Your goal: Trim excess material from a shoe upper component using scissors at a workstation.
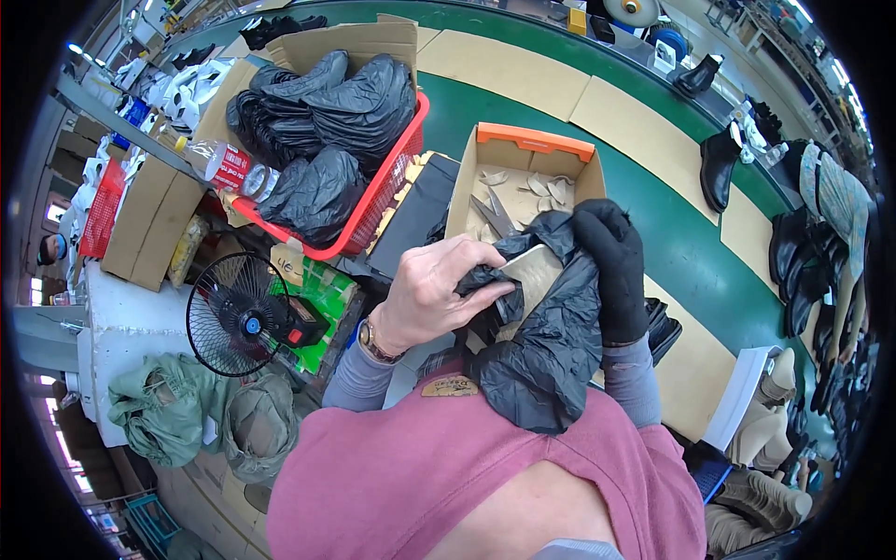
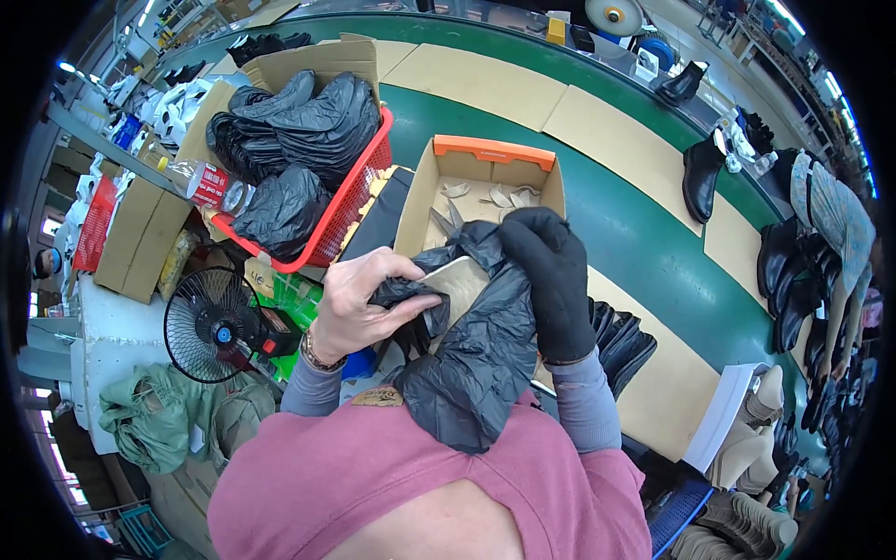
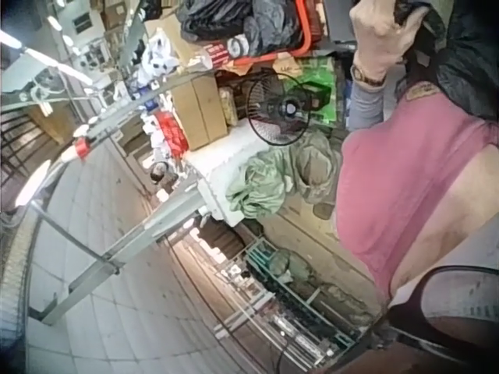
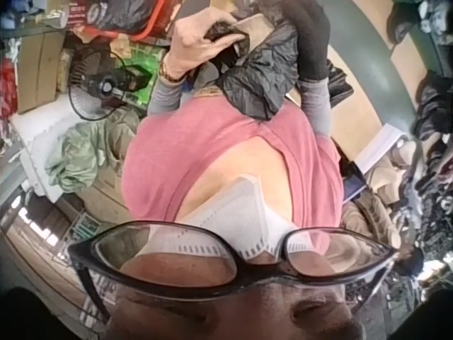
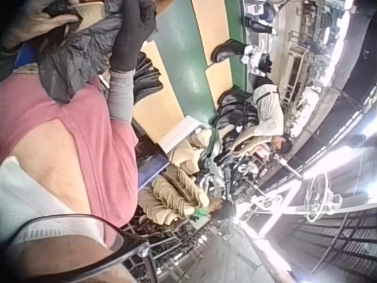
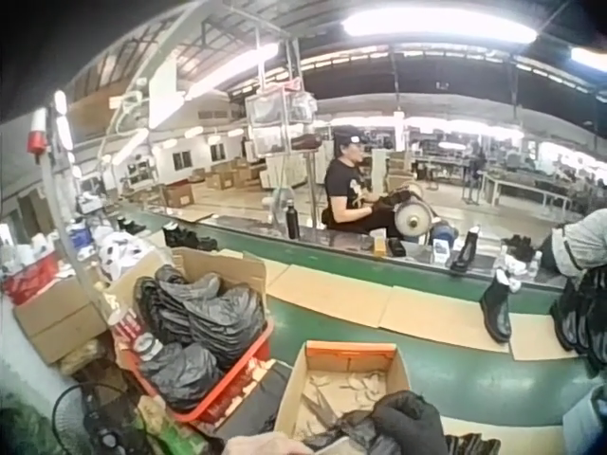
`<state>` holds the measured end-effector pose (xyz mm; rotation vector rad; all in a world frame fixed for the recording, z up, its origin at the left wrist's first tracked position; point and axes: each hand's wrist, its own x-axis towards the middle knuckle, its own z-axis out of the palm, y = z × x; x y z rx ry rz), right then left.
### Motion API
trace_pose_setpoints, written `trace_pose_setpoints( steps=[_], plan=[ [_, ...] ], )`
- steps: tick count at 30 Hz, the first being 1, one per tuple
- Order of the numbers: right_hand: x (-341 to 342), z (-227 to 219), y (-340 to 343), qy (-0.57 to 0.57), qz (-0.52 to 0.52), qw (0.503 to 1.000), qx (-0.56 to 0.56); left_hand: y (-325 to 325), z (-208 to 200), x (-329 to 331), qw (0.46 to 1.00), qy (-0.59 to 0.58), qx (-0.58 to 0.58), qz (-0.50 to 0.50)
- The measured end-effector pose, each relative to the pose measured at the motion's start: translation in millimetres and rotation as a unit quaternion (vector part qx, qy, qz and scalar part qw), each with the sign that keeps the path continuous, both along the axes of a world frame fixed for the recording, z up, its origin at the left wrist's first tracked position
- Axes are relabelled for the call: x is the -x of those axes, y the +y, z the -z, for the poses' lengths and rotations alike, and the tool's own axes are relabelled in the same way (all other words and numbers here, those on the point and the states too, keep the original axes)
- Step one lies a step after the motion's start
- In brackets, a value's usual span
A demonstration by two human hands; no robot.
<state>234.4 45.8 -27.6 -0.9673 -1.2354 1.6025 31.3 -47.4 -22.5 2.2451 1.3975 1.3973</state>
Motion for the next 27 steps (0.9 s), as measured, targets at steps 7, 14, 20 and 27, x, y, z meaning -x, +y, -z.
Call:
trace_pose_setpoints(
  steps=[7,14,20,27],
  plan=[
    [-19,-22,-4,-0.039,-0.167,0.981,-0.087,-3,-1,5,0.994,-0.092,-0.021,-0.051],
    [-11,-12,-2,-0.073,-0.132,0.987,-0.056,-3,-1,11,0.994,-0.108,-0.010,0.031],
    [-4,-23,-11,-0.081,-0.105,0.990,-0.050,-2,3,25,0.991,-0.122,0.003,0.056],
    [22,-5,-27,0.012,-0.234,0.971,-0.036,8,15,19,0.975,-0.192,0.001,0.113]
  ],
)
